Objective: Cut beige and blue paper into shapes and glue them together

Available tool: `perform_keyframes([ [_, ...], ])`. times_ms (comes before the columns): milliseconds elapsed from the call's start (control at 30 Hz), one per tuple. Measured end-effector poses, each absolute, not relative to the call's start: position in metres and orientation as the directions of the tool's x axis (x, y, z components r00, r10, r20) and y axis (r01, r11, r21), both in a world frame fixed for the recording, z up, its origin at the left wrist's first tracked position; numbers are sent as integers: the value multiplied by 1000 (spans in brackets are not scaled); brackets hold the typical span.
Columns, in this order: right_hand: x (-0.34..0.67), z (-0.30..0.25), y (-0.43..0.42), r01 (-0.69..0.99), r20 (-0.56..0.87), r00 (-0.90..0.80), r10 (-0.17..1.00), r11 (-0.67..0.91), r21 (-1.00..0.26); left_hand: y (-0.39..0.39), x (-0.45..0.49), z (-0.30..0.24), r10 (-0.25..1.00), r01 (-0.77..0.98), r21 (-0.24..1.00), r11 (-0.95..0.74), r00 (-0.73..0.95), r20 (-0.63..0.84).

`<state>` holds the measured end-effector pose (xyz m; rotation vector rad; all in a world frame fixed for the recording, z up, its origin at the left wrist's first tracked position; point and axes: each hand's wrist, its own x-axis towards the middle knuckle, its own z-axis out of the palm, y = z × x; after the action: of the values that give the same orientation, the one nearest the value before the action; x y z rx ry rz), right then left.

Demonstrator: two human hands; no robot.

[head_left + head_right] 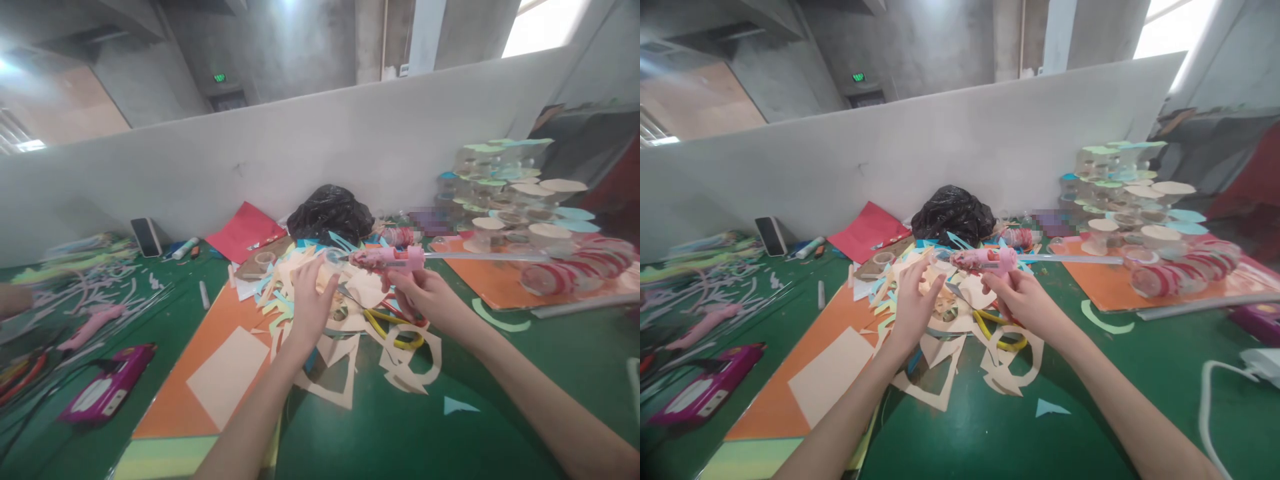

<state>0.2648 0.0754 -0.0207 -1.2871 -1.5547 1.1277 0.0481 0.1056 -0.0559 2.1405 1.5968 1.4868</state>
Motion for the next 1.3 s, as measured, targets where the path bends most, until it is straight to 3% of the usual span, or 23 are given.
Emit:
perform_keyframes([
  [1300,263,-17,72,403,10,-143,990,67,-913,106,48,-52,762,706,558,-436,-40,646],
])
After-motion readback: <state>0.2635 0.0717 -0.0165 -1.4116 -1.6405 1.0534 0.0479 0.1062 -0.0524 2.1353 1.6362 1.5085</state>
